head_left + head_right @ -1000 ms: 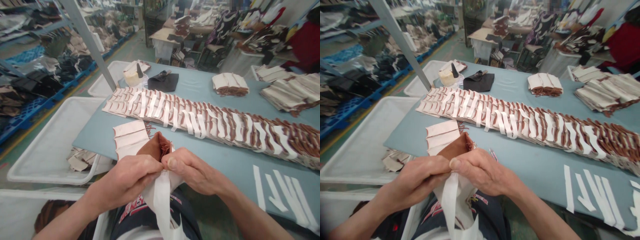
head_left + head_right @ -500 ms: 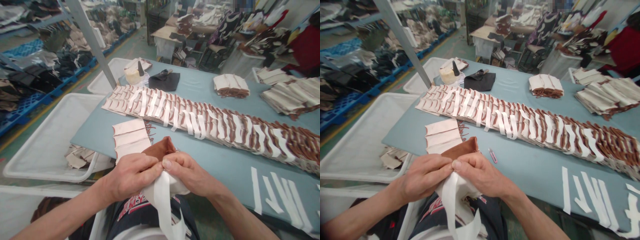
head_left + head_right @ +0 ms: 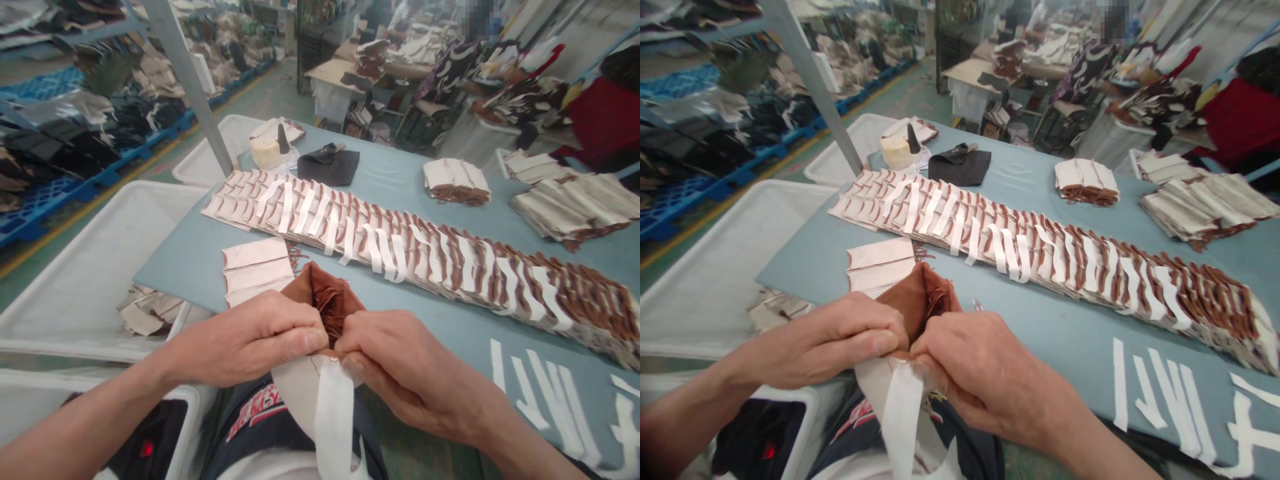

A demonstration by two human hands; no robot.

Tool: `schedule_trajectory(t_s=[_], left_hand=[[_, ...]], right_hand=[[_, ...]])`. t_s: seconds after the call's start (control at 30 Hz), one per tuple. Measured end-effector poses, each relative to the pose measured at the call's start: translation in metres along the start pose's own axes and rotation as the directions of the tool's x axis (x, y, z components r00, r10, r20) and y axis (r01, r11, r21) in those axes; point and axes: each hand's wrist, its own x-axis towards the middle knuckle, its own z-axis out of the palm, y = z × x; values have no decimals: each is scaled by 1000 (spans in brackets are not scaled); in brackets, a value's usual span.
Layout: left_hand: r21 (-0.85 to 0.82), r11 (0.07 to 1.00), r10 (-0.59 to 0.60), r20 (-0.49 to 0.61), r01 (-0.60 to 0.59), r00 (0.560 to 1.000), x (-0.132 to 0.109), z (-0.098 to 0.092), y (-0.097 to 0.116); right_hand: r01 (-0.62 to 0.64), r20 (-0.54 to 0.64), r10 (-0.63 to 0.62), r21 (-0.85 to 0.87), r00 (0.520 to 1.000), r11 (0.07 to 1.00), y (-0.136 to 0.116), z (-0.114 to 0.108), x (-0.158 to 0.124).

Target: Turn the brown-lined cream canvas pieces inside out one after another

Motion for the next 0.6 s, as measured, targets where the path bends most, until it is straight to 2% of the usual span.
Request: schedule_trajectory(t_s=[0.03,0.1,0.2,0.27,0.37,0.5,0.6], left_hand=[[29,999,32,14,-32,999,1,1,-1],[212,971,121,-43,-110,992,1,8,-5],[592,787,322,-152,-175,934,-1,21,-12],[694,695,410,-167,-188,897,-4,27,-18],[654,730,410,-185,-200,893,-7,30,-24],[530,827,314,-162,-186,936,-7,26,-20],[362,915,231,-116,-176,966,-4,24,-12]], right_hand=[[14,2,-14,-52,1000,999,-2,-1,0],[51,-27,-56,-156,998,986,-3,-2,-1],[88,-70,-114,-302,991,949,1,3,-3],[95,-76,-131,-362,988,927,3,9,-6],[102,-70,-139,-383,988,918,5,15,-8],[105,-87,-148,-376,985,921,2,16,-8],[119,-108,-168,-359,980,926,1,13,-5]])
